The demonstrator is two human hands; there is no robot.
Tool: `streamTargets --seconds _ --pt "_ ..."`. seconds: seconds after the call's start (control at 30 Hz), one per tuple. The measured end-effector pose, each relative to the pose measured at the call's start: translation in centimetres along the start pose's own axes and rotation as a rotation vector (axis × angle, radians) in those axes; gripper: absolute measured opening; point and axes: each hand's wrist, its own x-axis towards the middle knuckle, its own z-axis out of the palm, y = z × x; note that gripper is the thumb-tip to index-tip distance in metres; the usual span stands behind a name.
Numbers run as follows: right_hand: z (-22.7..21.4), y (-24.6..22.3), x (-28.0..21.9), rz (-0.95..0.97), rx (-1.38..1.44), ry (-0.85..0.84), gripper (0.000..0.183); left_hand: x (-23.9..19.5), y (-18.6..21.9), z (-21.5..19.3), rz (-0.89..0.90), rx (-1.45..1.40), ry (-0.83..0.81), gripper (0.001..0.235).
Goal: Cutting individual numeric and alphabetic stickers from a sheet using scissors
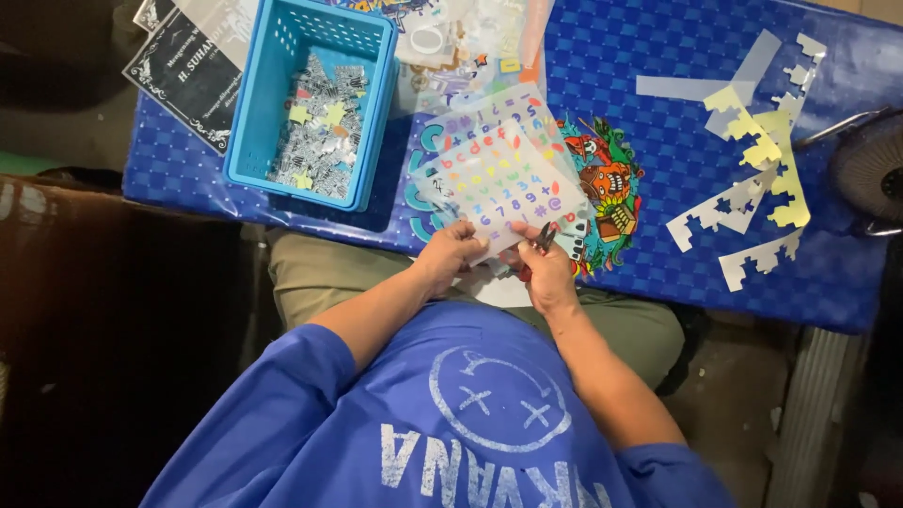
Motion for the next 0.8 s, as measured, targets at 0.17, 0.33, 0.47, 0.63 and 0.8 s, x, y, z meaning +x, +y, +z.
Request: streamTargets --seconds 0.17,0.33,0.47,0.63,0.8 --pt "-0.9 1.2 0.2 0.082 -0.025 -0.066 0.037 1.9 -2.2 -1.5 0.04 -0.053 0.004 0.031" --pt "-1.8 2.2 0.6 0.128 -0.016 -0.104 0.037 2.0 -3.2 -2.8 0.076 -0.025 -0.01 0.049" --pt "-1.8 2.0 0.5 0.181 -0.009 -0.138 0.038 2.4 -4.2 -3.6 0.089 -0.006 0.004 0.053" --pt "-2.7 3.3 1.4 0.186 0.015 -0.123 0.038 0.7 -2.5 -2.5 0.043 0.023 0.003 0.058" --pt "-2.7 2.7 0.5 0.163 0.255 -0.127 0.037 -3.9 1.9 0.2 -0.175 -0.151 0.012 0.048"
